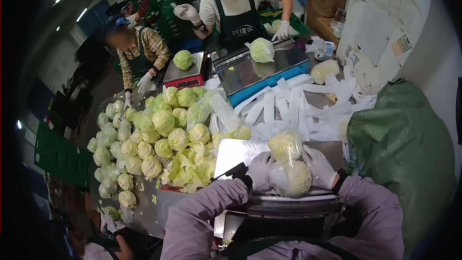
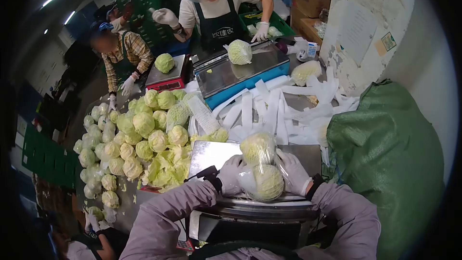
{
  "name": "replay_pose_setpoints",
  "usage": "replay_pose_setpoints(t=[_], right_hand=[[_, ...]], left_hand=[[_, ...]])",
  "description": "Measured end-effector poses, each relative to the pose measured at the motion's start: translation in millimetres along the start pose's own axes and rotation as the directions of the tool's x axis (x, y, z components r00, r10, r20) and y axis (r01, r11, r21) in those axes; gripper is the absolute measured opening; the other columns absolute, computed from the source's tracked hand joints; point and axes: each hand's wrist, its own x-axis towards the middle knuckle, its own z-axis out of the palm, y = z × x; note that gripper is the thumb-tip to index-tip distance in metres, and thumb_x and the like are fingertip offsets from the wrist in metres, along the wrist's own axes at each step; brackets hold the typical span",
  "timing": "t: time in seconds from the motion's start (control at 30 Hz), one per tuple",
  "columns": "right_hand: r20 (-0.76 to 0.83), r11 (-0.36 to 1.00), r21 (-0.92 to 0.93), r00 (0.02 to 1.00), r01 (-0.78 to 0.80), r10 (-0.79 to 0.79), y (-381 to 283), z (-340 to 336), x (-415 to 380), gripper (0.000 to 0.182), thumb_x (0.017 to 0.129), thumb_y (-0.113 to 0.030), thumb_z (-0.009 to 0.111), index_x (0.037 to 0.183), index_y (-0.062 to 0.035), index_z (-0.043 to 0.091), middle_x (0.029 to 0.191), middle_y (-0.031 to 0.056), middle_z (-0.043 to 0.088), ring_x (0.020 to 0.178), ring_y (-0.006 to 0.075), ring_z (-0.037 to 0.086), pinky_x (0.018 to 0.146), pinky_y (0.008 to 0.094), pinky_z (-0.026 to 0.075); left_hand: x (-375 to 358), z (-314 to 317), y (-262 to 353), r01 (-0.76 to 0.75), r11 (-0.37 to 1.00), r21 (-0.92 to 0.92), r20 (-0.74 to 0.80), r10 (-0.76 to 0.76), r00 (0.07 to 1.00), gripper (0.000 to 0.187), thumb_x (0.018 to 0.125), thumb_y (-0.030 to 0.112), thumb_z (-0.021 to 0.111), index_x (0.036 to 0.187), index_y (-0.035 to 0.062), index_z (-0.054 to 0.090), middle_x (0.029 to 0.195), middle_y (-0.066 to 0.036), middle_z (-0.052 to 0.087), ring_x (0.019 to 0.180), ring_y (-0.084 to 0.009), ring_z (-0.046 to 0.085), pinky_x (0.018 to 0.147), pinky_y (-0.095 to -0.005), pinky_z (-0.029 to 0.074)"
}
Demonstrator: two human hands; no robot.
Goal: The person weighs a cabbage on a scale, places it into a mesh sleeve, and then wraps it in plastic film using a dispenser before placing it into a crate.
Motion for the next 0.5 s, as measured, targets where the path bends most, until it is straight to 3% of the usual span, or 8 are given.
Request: replay_pose_setpoints(t=[0.03, 0.1, 0.13, 0.2, 0.27, 0.33, 0.4, 0.5], right_hand=[[0.000, 1.000, 0.001, 1.000, 0.005, -0.005, -6.0, -2.6, -1.7, 0.078, 0.074, -0.029, 0.064, 0.136, 0.0057, 0.033, 0.140, 0.0270, 0.031, 0.132, 0.0392, 0.030, 0.110, 0.0454, 0.025], [0.012, 0.940, -0.339, 0.999, -0.042, 0.049, -12.6, -7.6, -0.5, 0.074, 0.076, -0.028, 0.062, 0.137, 0.0023, 0.034, 0.142, 0.0253, 0.028, 0.134, 0.0391, 0.027, 0.110, 0.0455, 0.024], [0.008, 0.939, -0.341, 0.999, -0.041, 0.046, -11.2, -8.4, 0.5, 0.074, 0.076, -0.028, 0.062, 0.137, 0.0023, 0.034, 0.142, 0.0253, 0.028, 0.134, 0.0391, 0.027, 0.110, 0.0455, 0.024], [0.068, 0.829, -0.553, 0.996, 0.079, -0.049, 0.4, -7.1, 2.0, 0.068, 0.079, -0.029, 0.058, 0.135, 0.0023, 0.036, 0.144, 0.0270, 0.026, 0.135, 0.0392, 0.027, 0.111, 0.0470, 0.024], [0.072, 0.814, -0.561, 0.988, 0.152, -0.134, 23.6, 9.0, 7.7, 0.067, 0.078, -0.027, 0.060, 0.133, 0.0036, 0.037, 0.143, 0.0287, 0.026, 0.134, 0.0401, 0.028, 0.111, 0.0465, 0.024], [0.076, 0.788, -0.574, 0.973, 0.223, -0.220, 23.2, 3.8, 16.0, 0.066, 0.078, -0.025, 0.061, 0.132, 0.0048, 0.037, 0.143, 0.0305, 0.025, 0.134, 0.0410, 0.029, 0.111, 0.0461, 0.024], [0.046, 0.983, 0.071, 0.984, 0.171, -0.174, 20.1, -5.2, 21.8, 0.069, 0.073, -0.022, 0.068, 0.129, 0.0054, 0.039, 0.143, 0.0320, 0.025, 0.135, 0.0425, 0.028, 0.112, 0.0436, 0.025], [-0.029, 0.959, 0.223, 0.984, 0.176, -0.174, 29.8, 9.3, 25.3, 0.079, 0.070, -0.023, 0.076, 0.132, 0.0044, 0.036, 0.142, 0.0320, 0.027, 0.135, 0.0432, 0.027, 0.111, 0.0407, 0.028]], left_hand=[[0.6, -2.3, -1.5, 0.025, 0.999, 0.024, 0.034, -0.026, 0.999, 0.074, 0.065, 0.034, 0.069, 0.128, 0.0041, 0.045, 0.126, -0.020, 0.041, 0.122, -0.0372, 0.038, 0.101, -0.0471, 0.035], [0.5, -7.2, -3.0, 0.044, 0.999, 0.024, 0.030, -0.045, 0.999, 0.075, 0.065, 0.035, 0.070, 0.129, 0.0050, 0.044, 0.128, -0.021, 0.040, 0.123, -0.0380, 0.036, 0.103, -0.0473, 0.033], [0.5, -8.6, -3.3, 0.061, 0.998, 0.016, 0.034, -0.062, 0.997, 0.076, 0.065, 0.035, 0.071, 0.130, 0.0059, 0.044, 0.130, -0.021, 0.040, 0.125, -0.0388, 0.035, 0.104, -0.0475, 0.032], [1.1, -14.0, -0.9, 0.052, 0.996, 0.077, 0.022, -0.054, 0.998, 0.078, 0.065, 0.036, 0.072, 0.132, 0.0062, 0.043, 0.132, -0.022, 0.038, 0.126, -0.0407, 0.033, 0.106, -0.0479, 0.030], [2.4, -9.8, -3.4, 0.042, 0.989, 0.139, 0.014, -0.045, 0.999, 0.080, 0.066, 0.036, 0.072, 0.133, 0.0065, 0.042, 0.134, -0.024, 0.037, 0.128, -0.0425, 0.031, 0.108, -0.0483, 0.027], [10.2, -0.7, -10.3, -0.105, 0.952, 0.286, 0.136, 0.068, 0.988, 0.078, 0.071, 0.038, 0.070, 0.136, 0.0074, 0.039, 0.136, -0.027, 0.035, 0.131, -0.0457, 0.026, 0.111, -0.0499, 0.022], [10.7, -8.2, -4.8, -0.136, 0.965, 0.222, 0.127, 0.110, 0.986, 0.078, 0.072, 0.039, 0.068, 0.137, 0.0067, 0.039, 0.137, -0.029, 0.032, 0.131, -0.0473, 0.025, 0.111, -0.0503, 0.022], [13.5, 0.3, -16.1, -0.202, 0.972, 0.120, 0.091, 0.192, 0.977, 0.073, 0.078, 0.043, 0.064, 0.135, 0.0043, 0.040, 0.137, -0.029, 0.035, 0.129, -0.0456, 0.031, 0.110, -0.0486, 0.026]])
